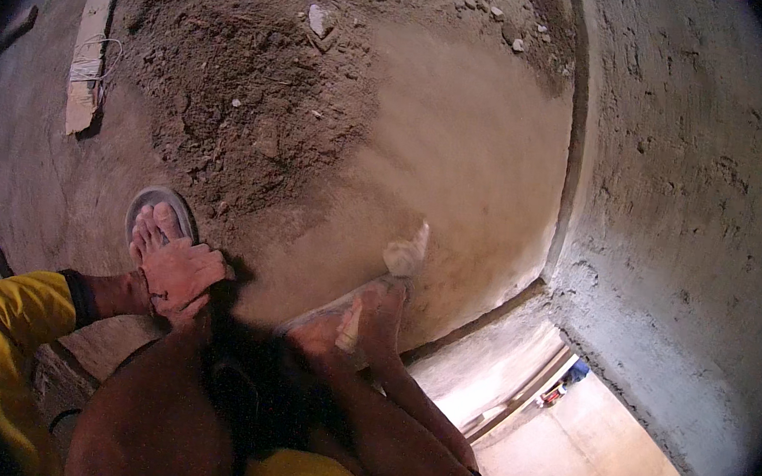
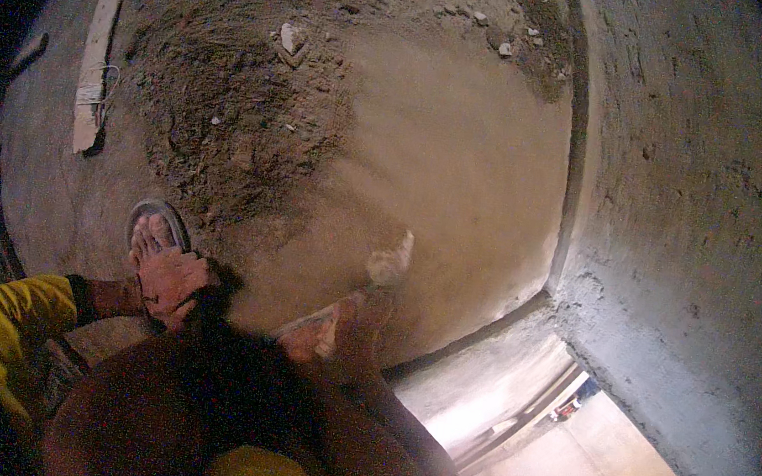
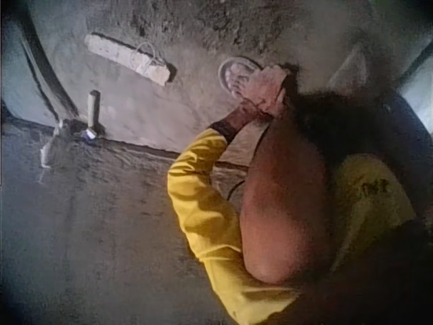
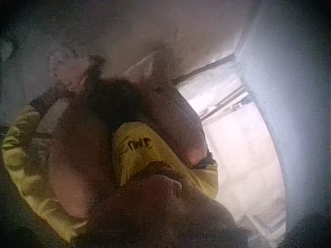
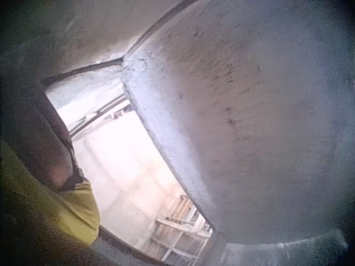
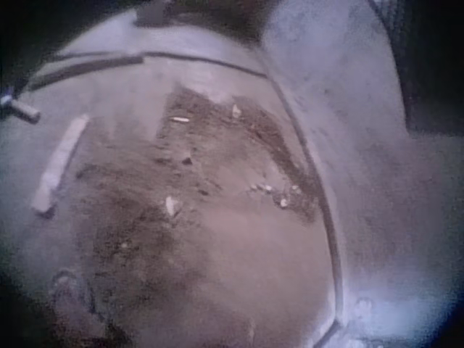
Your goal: The person sweeps a dusty concrete floor using a hand trowel to gather debris into a pile. They move around the room, repeatedly scraping and pushing dust toward a central area. A bucket is briefly handled at the end.
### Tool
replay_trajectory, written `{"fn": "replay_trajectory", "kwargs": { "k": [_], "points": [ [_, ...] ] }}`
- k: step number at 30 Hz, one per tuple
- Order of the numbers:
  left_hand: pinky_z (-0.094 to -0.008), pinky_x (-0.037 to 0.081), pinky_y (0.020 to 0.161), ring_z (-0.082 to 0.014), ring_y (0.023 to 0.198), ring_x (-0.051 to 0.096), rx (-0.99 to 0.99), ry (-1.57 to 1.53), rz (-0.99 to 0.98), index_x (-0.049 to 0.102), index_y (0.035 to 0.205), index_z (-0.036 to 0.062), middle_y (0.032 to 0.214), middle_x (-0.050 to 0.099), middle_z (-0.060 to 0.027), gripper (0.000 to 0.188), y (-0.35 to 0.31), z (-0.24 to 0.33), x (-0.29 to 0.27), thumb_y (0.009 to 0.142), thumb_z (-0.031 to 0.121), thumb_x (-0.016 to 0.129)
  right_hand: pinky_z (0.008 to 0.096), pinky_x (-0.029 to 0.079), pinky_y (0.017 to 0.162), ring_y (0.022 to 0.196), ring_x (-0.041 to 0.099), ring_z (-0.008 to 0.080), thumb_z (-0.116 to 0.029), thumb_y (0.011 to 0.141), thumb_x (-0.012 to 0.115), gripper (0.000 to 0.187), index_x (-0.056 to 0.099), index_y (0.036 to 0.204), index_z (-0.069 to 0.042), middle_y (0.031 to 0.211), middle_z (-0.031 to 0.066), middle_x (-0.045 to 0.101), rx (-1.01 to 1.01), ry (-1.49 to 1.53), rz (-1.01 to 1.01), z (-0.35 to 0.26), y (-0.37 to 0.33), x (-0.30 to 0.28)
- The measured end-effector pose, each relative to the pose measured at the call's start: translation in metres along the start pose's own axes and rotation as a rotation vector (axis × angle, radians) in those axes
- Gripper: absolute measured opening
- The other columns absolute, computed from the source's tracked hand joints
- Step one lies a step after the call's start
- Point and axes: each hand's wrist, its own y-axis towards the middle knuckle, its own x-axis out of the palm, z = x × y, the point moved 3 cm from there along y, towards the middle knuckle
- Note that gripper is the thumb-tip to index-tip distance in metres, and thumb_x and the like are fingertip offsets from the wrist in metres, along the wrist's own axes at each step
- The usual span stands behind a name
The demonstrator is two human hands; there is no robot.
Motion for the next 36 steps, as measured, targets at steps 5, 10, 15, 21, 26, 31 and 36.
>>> {"fn": "replay_trajectory", "kwargs": {
  "k": [5,10,15,21,26,31,36],
  "points": [
    [-0.0458,0.039,0.08,-0.0343,0.092,0.053,0.162,0.063,0.266,0.056,0.11,0.0074,0.105,0.053,-0.0141,0.048,0.002,0.01,-0.015,0.071,0.035,0.058,0.0465,0.044,0.094,0.107,0.054,0.0291,-0.034,0.1,0.05,0.037,0.049,0.119,-0.002,0.106,0.0152,0.055,-0.181,-0.047,-0.044,-0.017,0.023,-0.045],
    [-0.0481,0.04,0.086,-0.034,0.096,0.054,0.1,0.226,0.351,0.058,0.11,0.0097,0.106,0.056,-0.0129,0.048,-0.008,0.015,-0.013,0.073,0.04,0.055,0.044,0.05,0.085,0.098,0.058,0.0257,-0.029,0.1,0.05,0.035,0.046,0.124,-0.004,0.106,0.0123,0.055,0.12,0.165,-0.108,0.075,0.064,-0.067],
    [-0.0487,0.04,0.079,-0.034,0.089,0.053,0.119,0.194,0.495,0.057,0.106,0.0095,0.092,0.051,-0.013,0.044,-0.006,0.01,-0.003,0.073,0.039,0.053,0.0423,0.052,0.077,0.086,0.059,0.0255,-0.027,0.101,0.048,0.029,0.044,0.12,-0.006,0.098,0.0082,0.055,-0.405,-0.027,-0.087,0.056,0.058,-0.017],
    [-0.0501,0.04,0.082,-0.0341,0.093,0.054,0.158,-0.024,0.377,0.056,0.109,0.0104,0.098,0.052,-0.0126,0.046,-0.001,0.005,-0.014,0.073,0.039,0.053,0.04,0.05,0.072,0.08,0.057,0.0226,-0.028,0.101,0.048,0.026,0.046,0.116,-0.007,0.091,0.0073,0.054,-0.329,0.105,-0.255,-0.106,0.021,0.013],
    [-0.0504,0.04,0.084,-0.0333,0.093,0.054,0.038,0.29,0.562,0.054,0.113,0.0116,0.099,0.053,-0.0113,0.05,-0.011,0.025,-0.02,0.07,0.038,0.057,0.0362,0.05,0.062,0.072,0.058,0.0195,-0.031,0.1,0.051,0.027,0.047,0.113,-0.007,0.083,0.0077,0.053,-0.162,0.257,-0.022,-0.115,0.065,-0.054],
    [-0.051,0.039,0.086,-0.0332,0.093,0.053,0.114,0.118,0.437,0.056,0.113,0.0142,0.1,0.053,-0.0112,0.05,-0.002,0.011,-0.009,0.07,0.04,0.056,0.0421,0.049,0.077,0.08,0.061,0.0278,-0.032,0.098,0.056,0.031,0.05,0.112,-0.004,0.087,0.01,0.057,-0.351,-0.255,-0.016,-0.066,0.088,-0.054],
    [-0.048,0.04,0.084,-0.0311,0.092,0.053,0.094,0.035,0.339,0.055,0.108,0.0141,0.095,0.051,-0.0104,0.044,-0.003,0.016,-0.024,0.069,0.034,0.062,0.0419,0.049,0.078,0.08,0.061,0.0331,-0.028,0.096,0.059,0.027,0.056,0.11,-0.005,0.091,0.0154,0.064,-0.643,-0.222,-0.294,-0.131,0.048,-0.066]
  ]
}}
